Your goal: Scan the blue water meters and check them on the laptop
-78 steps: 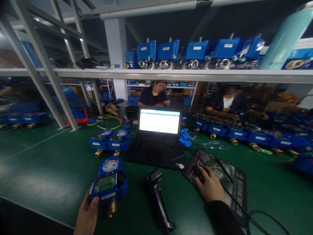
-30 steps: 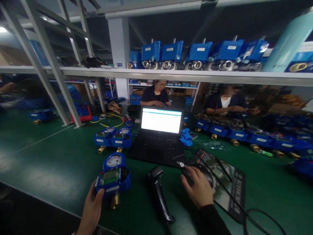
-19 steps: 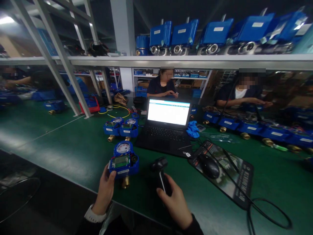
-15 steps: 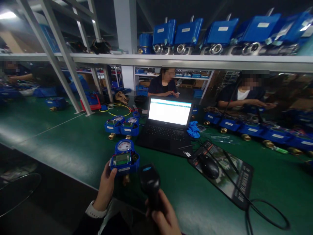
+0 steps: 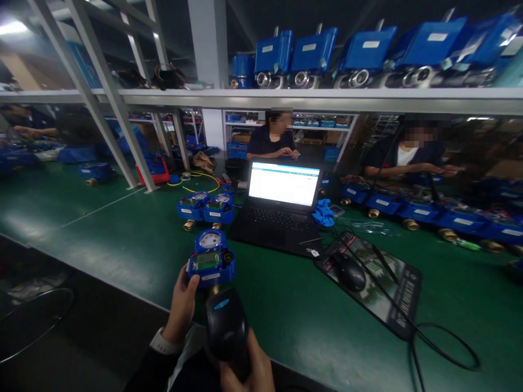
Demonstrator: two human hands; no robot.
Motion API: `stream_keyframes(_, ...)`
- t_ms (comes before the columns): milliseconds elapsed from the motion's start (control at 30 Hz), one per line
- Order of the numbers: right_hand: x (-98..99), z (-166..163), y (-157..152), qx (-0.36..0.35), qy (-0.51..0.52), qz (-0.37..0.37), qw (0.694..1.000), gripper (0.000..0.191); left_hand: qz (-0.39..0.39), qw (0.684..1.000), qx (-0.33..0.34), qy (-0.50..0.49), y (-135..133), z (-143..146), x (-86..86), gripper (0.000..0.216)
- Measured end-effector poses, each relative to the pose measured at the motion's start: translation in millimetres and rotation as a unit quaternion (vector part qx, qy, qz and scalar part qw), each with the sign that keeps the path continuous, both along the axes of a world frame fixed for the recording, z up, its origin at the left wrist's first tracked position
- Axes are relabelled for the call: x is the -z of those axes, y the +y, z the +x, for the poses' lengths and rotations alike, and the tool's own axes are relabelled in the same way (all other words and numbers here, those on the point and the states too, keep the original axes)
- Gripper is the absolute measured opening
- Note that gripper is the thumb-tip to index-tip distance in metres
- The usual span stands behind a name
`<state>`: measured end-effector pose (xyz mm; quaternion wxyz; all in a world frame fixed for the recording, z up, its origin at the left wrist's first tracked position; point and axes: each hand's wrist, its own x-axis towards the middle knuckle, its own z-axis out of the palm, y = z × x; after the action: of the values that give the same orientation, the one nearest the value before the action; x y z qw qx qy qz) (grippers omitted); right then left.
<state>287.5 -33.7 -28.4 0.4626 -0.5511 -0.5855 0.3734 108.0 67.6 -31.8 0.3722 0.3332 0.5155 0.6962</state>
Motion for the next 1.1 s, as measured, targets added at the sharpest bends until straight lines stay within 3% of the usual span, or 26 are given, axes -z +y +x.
stream_keyframes(167,-6.2,39.1,33.3,-0.016,-0.113,0.042,0.993,0.059,-0.013,1.000,0.001,0.005,-2.8,0.4,-5.6,0.077)
stream_keyframes(333,-2.6,72.5,62.8,0.013,-0.279,0.042,0.959,0.055,-0.026,1.000,0.001,-0.014,0.1,-1.2,0.6,0.081)
stream_keyframes(400,-3.0,91.6,77.1,0.009,-0.321,0.074,0.944,0.050,-0.030,0.999,0.001,-0.026,2.3,-2.7,5.2,0.083)
stream_keyframes(467,-5.6,120.6,98.9,0.052,-0.348,0.125,0.928,0.047,-0.034,0.999,0.001,-0.036,3.8,-4.3,8.7,0.085)
stream_keyframes(600,-7.8,195.8,156.3,0.246,-0.412,0.163,0.862,0.051,-0.042,0.998,-0.002,-0.046,4.8,-7.9,11.5,0.086)
stream_keyframes(700,1.5,236.1,185.4,0.246,-0.456,0.114,0.848,0.053,-0.072,0.996,-0.007,-0.050,6.2,-11.4,15.4,0.090)
stream_keyframes(800,16.5,249.6,192.4,0.218,-0.466,0.098,0.852,0.050,-0.092,0.994,-0.009,-0.060,8.0,-16.4,25.8,0.092)
stream_keyframes(967,30.9,247.7,187.2,0.279,-0.479,0.125,0.823,0.043,-0.103,0.994,-0.017,-0.031,7.9,-27.2,46.1,0.085)
stream_keyframes(1100,31.3,249.0,188.2,0.292,-0.480,0.125,0.818,0.041,-0.114,0.993,-0.009,0.004,5.3,-32.6,46.8,0.081)
